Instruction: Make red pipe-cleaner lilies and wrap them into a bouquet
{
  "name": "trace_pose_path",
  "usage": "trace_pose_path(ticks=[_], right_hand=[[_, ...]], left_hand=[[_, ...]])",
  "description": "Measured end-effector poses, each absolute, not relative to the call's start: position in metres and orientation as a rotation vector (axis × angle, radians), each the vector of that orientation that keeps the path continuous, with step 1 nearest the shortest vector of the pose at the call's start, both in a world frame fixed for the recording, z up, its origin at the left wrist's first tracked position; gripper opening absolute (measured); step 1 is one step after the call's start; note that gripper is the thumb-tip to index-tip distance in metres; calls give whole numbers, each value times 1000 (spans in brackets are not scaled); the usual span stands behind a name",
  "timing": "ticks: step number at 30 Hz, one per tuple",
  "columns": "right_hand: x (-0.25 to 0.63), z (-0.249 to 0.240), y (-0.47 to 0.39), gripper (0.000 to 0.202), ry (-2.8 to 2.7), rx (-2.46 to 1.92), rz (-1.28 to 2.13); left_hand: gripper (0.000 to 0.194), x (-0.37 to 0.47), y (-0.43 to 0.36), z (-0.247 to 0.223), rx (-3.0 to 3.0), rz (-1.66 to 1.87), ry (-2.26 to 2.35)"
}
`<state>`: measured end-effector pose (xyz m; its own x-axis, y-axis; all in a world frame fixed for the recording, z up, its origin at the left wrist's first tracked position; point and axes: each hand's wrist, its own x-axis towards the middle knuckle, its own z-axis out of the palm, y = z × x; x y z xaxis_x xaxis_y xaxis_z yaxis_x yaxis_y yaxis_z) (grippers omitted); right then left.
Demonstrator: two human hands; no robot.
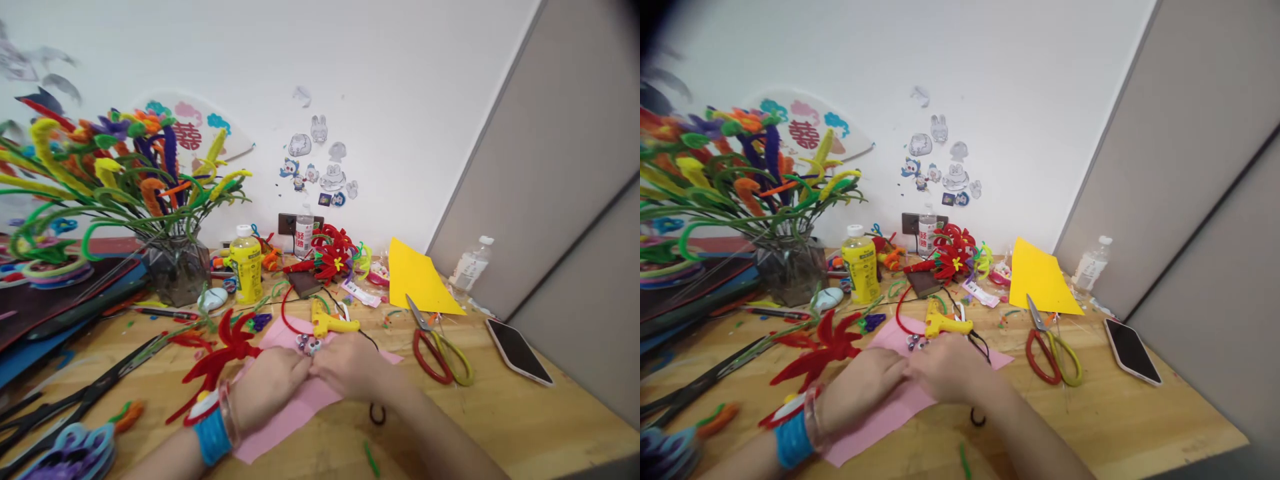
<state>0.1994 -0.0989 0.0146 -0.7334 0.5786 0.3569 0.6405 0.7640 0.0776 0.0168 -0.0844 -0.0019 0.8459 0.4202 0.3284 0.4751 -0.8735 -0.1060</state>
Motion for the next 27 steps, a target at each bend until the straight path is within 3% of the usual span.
trace_pose_path(ticks=[5, 9, 13, 17, 20, 22, 24, 27], right_hand=[[208, -9, -82, 35, -2401, -965, 327], [171, -29, -100, 26, -2326, -1161, 191], [171, -4, -108, 19, -2439, -1084, -183], [206, 15, -85, 20, -2459, -1011, 124], [210, -4, -75, 20, -2504, -933, 378], [199, -20, -79, 18, -2607, -897, 280], [185, -26, -87, 16, -2709, -884, -34], [181, -11, -95, 20, -2663, -921, -320]], left_hand=[[19, 17, -89, 1, -2965, -912, -864], [21, 11, -74, -1, -2719, -921, -1115], [14, 9, -70, -3, -2647, -682, -899], [15, 13, -82, 0, -2775, -648, -649], [17, 14, -85, -1, -2824, -793, -660], [18, 13, -81, -3, -2783, -838, -748], [16, 12, -74, -5, -2745, -758, -842], [15, 11, -70, -5, -2773, -588, -847]])
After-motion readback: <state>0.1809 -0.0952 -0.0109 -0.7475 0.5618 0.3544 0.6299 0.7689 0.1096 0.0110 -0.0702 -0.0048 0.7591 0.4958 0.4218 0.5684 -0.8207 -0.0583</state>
